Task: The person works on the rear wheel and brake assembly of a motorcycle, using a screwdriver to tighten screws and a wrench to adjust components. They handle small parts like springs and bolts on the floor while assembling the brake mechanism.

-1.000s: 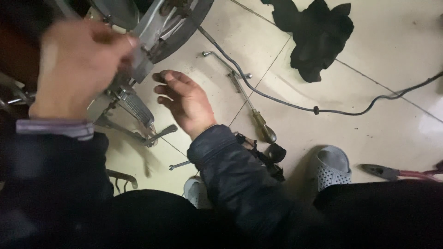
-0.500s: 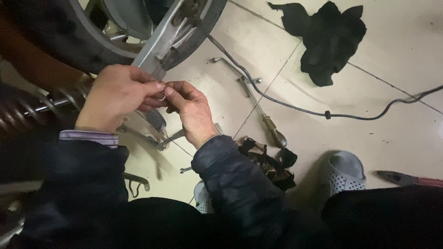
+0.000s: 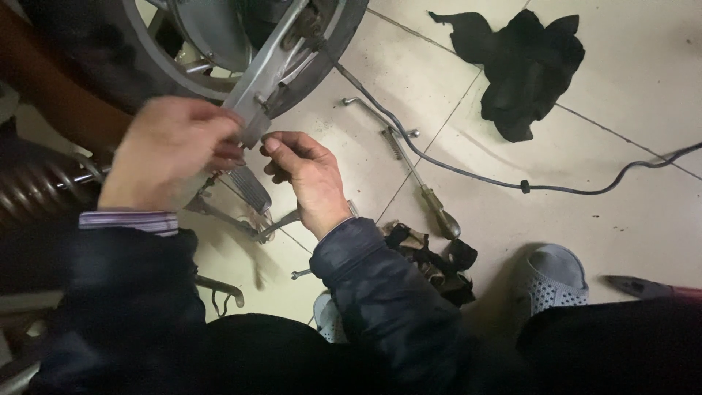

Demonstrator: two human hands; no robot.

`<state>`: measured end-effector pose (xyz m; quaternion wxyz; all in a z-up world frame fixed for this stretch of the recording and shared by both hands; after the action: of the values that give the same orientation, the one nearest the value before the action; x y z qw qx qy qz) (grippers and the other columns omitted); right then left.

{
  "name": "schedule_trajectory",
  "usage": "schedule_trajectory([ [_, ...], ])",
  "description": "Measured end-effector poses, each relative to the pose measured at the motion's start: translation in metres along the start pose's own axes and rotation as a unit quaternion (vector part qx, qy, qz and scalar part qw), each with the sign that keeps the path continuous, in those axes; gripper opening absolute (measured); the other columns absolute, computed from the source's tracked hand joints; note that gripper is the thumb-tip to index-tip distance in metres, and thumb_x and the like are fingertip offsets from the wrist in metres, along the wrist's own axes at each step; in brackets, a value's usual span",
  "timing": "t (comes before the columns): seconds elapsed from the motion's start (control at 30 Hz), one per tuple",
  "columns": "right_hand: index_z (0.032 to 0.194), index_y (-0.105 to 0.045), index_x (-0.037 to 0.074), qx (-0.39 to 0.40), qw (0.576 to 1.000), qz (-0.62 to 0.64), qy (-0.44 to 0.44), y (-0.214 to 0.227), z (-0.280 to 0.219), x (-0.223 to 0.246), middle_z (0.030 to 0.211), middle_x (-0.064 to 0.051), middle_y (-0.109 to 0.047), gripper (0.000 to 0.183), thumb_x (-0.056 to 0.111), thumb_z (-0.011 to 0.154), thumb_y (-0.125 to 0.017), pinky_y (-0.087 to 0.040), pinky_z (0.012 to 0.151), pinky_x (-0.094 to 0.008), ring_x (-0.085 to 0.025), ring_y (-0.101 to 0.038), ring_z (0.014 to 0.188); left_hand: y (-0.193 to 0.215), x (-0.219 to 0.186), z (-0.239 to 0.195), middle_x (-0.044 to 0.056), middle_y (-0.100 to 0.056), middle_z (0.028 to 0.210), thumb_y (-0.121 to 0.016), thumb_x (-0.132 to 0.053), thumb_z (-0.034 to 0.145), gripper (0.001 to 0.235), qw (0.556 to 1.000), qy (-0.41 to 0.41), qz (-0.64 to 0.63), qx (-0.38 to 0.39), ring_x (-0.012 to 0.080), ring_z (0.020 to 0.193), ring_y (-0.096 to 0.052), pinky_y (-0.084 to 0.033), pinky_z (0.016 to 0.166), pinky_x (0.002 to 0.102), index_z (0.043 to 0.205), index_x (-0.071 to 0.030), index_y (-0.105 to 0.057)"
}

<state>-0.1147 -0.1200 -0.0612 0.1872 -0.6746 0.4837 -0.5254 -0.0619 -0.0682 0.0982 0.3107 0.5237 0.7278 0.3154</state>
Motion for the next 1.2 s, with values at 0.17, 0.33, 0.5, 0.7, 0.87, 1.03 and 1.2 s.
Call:
schedule_trajectory([
  [0.17,0.101,-0.070,0.005,-0.130,0.983,-0.069,-0.111,0.041,0.011,-0.030,0.082,-0.009,-0.066,0.020,0.019,0.087,-0.070,-0.043,0.058,-0.034,-0.021,-0.059,0.064,0.034,0.024,0.106,0.011,-0.075,0.082,-0.064,-0.032,0.101,0.024,0.880,-0.367,0.111,-0.280,0.0294,0.074,-0.069,-0.045,0.061,0.046,0.100,-0.014,-0.080],
  [0.33,0.103,-0.068,0.004,-0.163,0.966,-0.109,-0.167,0.051,-0.007,-0.016,0.086,-0.010,-0.065,0.020,0.020,0.092,-0.066,-0.045,0.063,-0.034,-0.022,-0.059,0.069,0.031,0.006,0.100,0.009,-0.077,0.094,-0.065,-0.015,0.098,0.014,0.903,-0.319,0.064,-0.279,0.0319,0.088,-0.070,-0.051,0.080,0.046,0.102,-0.013,-0.078],
  [0.5,0.104,-0.072,0.003,-0.153,0.935,-0.279,-0.159,0.088,-0.001,-0.029,0.098,-0.010,-0.073,0.022,0.021,0.091,-0.069,-0.054,0.066,-0.035,-0.022,-0.064,0.073,0.024,0.001,0.129,0.005,-0.077,0.098,-0.060,-0.014,0.098,0.020,0.941,-0.238,0.065,-0.233,0.0284,0.092,-0.070,-0.053,0.087,0.039,0.098,-0.017,-0.080],
  [0.7,0.129,-0.061,0.009,-0.072,0.760,-0.571,-0.300,0.137,-0.030,-0.052,0.113,-0.011,-0.069,0.030,0.026,0.105,-0.054,-0.063,0.071,-0.029,-0.021,-0.070,0.091,0.018,0.000,0.122,0.007,-0.075,0.112,-0.068,-0.010,0.094,0.013,0.980,-0.108,-0.039,-0.164,0.0217,0.104,-0.072,-0.059,0.088,0.036,0.104,-0.014,-0.075],
  [0.87,0.133,-0.054,0.011,0.042,0.601,-0.742,-0.292,0.149,-0.045,-0.067,0.123,-0.009,-0.063,0.047,0.043,0.100,-0.062,-0.059,0.091,-0.040,-0.024,-0.066,0.106,0.012,0.022,0.216,0.007,-0.070,0.072,-0.079,-0.022,0.089,0.030,0.988,-0.066,0.065,-0.123,0.0201,0.060,-0.061,-0.051,0.052,0.037,0.069,-0.008,-0.062],
  [1.03,0.120,-0.061,0.013,0.058,0.557,-0.778,-0.284,0.170,-0.050,-0.089,0.095,-0.004,-0.068,0.027,0.030,0.099,-0.064,-0.060,0.069,-0.035,-0.018,-0.068,0.080,0.013,0.009,0.225,0.021,-0.072,0.115,-0.066,-0.030,0.090,0.033,0.963,-0.119,0.193,-0.148,0.0448,0.103,-0.066,-0.051,0.081,0.048,0.100,0.000,-0.075],
  [1.2,0.130,-0.053,0.012,0.084,0.556,-0.777,-0.282,0.190,-0.059,-0.108,0.116,-0.010,-0.064,0.028,0.015,0.103,-0.056,-0.062,0.077,-0.035,-0.022,-0.069,0.097,0.011,0.013,0.207,0.021,-0.069,0.122,-0.062,-0.025,0.084,0.038,0.980,-0.064,0.140,-0.125,0.0466,0.107,-0.064,-0.049,0.084,0.050,0.109,0.000,-0.074],
])
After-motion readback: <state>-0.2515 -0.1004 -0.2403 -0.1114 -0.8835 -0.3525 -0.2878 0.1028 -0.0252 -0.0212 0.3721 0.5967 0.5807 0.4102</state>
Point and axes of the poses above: each hand's wrist, its own z-axis towards the middle knuckle, its own y-axis out of the back of the hand, x = y × z, the point moved 9 cm from there along z, towards the middle knuckle
